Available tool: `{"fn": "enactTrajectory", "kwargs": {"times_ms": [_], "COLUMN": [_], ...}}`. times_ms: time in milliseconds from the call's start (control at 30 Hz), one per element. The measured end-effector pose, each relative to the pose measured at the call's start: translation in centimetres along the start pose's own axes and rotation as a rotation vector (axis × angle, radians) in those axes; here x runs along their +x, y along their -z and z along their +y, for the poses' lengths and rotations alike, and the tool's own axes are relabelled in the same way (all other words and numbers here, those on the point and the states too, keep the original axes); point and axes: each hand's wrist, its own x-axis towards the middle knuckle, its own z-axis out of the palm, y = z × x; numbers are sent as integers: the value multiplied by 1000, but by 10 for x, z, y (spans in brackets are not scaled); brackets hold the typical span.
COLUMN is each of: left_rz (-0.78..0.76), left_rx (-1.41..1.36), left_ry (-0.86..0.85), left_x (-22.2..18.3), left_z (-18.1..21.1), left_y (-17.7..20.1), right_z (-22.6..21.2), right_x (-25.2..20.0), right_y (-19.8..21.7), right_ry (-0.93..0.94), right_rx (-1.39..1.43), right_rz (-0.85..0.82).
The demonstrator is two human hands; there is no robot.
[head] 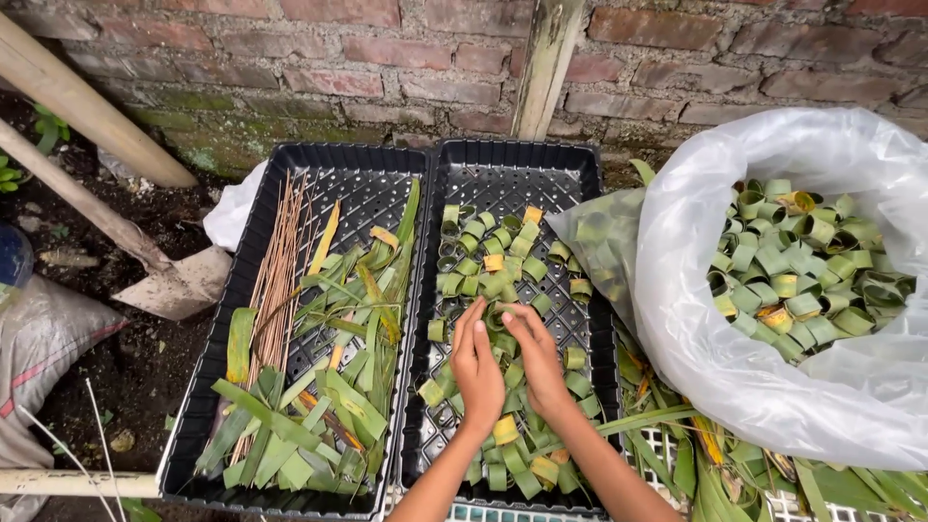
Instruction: Picking up folded green leaf bundles from trays and placing them into a large plastic bag, followed by sorting and arranging the remaining bundles.
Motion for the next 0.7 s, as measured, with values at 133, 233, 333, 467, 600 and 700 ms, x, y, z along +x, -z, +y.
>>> {"fn": "enactTrajectory", "kwargs": {"times_ms": [133, 233, 333, 467, 600, 700], "left_rz": [74, 68, 31, -19, -117, -200], "left_rx": [-28, 4, -28, -97, -163, -215], "left_ry": [-59, -134, -120, -303, -519, -644], "left_x": [6, 7, 6, 8, 16, 20], "left_z": [6, 11, 26, 61, 117, 156], "left_y": [-7, -8, -10, -19, -41, -59], "right_z": [9, 6, -7, -39, -90, -122], "right_x": [5, 0, -7, -24, -46, -56], "right_y": [2, 1, -2, 6, 23, 39], "right_ry": [-53, -103, -108, -3, 315, 503], "right_rx": [62, 179, 309, 344, 269, 327], "right_rz": [62, 111, 181, 224, 243, 241]}}
